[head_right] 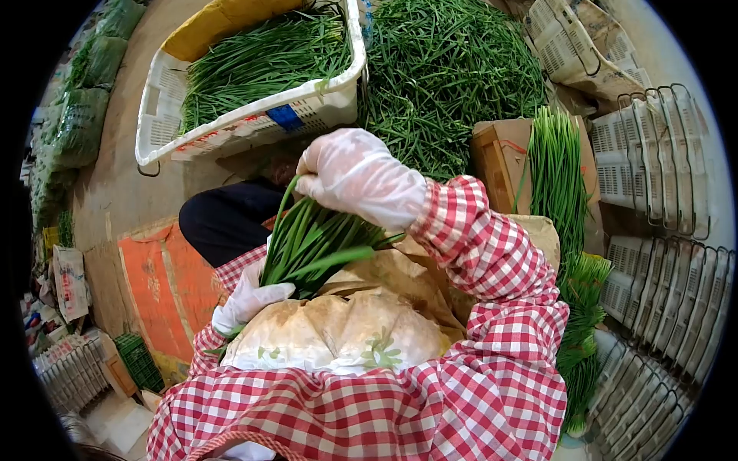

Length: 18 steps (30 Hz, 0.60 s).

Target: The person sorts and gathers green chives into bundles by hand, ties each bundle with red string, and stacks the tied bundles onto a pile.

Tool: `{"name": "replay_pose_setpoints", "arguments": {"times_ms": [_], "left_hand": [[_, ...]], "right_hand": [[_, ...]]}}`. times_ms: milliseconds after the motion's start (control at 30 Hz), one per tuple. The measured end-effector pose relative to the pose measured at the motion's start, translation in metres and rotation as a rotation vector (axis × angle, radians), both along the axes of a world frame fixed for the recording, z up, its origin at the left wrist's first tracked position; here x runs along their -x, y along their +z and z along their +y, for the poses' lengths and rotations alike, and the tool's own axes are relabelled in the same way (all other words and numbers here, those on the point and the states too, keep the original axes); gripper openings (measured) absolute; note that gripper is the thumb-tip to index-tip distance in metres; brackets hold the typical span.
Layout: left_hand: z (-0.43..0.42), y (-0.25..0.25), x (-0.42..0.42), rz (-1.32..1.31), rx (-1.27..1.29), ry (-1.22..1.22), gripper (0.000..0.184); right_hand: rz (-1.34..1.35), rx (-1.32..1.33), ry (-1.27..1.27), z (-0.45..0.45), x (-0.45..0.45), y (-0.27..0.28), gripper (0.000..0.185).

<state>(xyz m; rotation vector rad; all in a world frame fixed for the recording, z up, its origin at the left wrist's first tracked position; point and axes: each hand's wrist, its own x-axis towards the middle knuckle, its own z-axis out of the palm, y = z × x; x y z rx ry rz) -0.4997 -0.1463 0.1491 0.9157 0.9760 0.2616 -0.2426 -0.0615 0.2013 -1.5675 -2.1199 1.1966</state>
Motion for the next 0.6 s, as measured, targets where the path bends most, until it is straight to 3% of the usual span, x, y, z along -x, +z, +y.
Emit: {"name": "replay_pose_setpoints", "arguments": {"times_ms": [100,233,400,467,533,600], "left_hand": [[0.003,-0.002,-0.001,-0.035,0.174,0.082,0.055],[-0.004,-0.008,-0.003,-0.174,0.263,0.248,0.059],[-0.009,-0.018,-0.001,-0.179,0.265,0.234,0.061],[-0.007,-0.016,-0.002,-0.088,0.194,0.146,0.061],[-0.005,-0.010,-0.004,-0.082,0.133,0.133,0.061],[-0.008,-0.018,0.000,-0.120,0.154,0.168,0.057]], "right_hand": [[-0.320,-0.093,0.001,0.013,0.011,-0.016,0.022],[0.123,0.055,-0.241,0.024,0.005,-0.043,0.021],[-0.002,-0.277,-0.200,0.023,0.011,-0.066,0.018],[-0.184,-0.513,-0.047,0.031,0.013,-0.073,0.012],[-0.046,-0.454,-0.146,0.038,0.010,-0.071,0.020],[-0.102,-0.385,-0.344,0.048,-0.005,-0.061,0.021]]}}
